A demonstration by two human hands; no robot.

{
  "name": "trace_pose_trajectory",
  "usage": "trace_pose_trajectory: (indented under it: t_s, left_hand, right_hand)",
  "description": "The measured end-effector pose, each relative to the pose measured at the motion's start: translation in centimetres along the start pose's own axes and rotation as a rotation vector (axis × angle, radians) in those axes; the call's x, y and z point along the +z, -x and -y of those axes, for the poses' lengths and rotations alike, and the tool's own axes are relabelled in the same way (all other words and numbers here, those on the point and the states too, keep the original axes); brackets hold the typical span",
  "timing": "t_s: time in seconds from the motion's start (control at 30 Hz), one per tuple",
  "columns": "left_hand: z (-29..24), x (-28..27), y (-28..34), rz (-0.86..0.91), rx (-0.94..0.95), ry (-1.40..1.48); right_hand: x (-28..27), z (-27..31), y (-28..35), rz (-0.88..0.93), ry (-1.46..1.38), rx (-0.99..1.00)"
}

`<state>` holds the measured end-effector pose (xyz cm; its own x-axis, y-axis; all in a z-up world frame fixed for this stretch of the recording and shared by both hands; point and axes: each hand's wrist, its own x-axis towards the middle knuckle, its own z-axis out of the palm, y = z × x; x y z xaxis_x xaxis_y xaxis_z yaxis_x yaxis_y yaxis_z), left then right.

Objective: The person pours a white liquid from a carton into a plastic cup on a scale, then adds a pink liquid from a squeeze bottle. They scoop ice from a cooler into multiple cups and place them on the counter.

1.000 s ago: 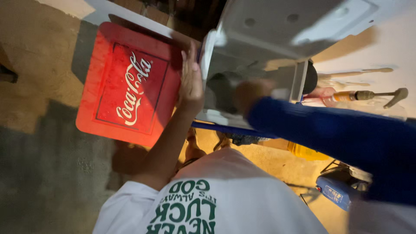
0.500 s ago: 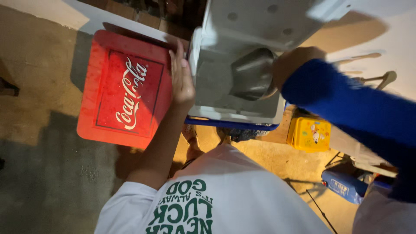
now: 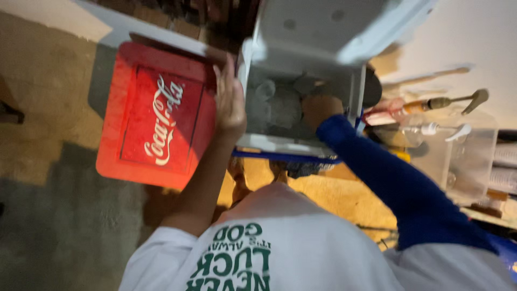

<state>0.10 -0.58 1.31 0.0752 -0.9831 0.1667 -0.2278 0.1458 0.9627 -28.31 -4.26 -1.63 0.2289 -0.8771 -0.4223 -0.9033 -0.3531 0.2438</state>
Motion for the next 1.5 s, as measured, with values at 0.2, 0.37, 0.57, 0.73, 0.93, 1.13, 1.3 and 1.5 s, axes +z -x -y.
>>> trace_pose_trajectory:
  t_s: [0.2,0.37,0.57,0.73,0.93,1.13,1.3,1.5]
  left_hand:
    - [0.0,-0.1,0.1,-0.010,0.000,0.016]
    - [-0.5,-0.4,0.2,-0.021,-0.001,0.024]
    - [-0.2,-0.3,0.0,-0.025,-0.003,0.044]
    - [0.3,0.0,-0.1,-0.076,0.097,0.018]
    - [0.0,-0.2,0.3,-0.037,0.058,0.002]
    - [-2.4,-0.6,0.2,-0.017,0.088,-0.109]
    - [-3.4,-0.7,0.7,0.021,0.037,-0.215]
    - [-3.8,-0.3,0.2,0.053,-0.038,-0.399]
  right_hand:
    - [0.5,0.7,-1.0,-0.194,-0.003,0.109]
    - [-0.9,0.5,1.4,0.029,-0.181,0.130]
    - [-4.4,0.7,6.0,-0.137,-0.340,0.246]
    - [-5.1,0.6,6.9,-0.147,-0.374,0.229]
    - [-4.5,-0.5,8.0,0.004,-0.500,0.237]
    - [-3.6,-1.2,10.0,-0.156,-0.722,0.135]
    - [-1.4,-1.9,10.6,-0.185,-0.686,0.220]
    - [-1.0,-2.3,8.3,-0.350,-0.316,-0.292]
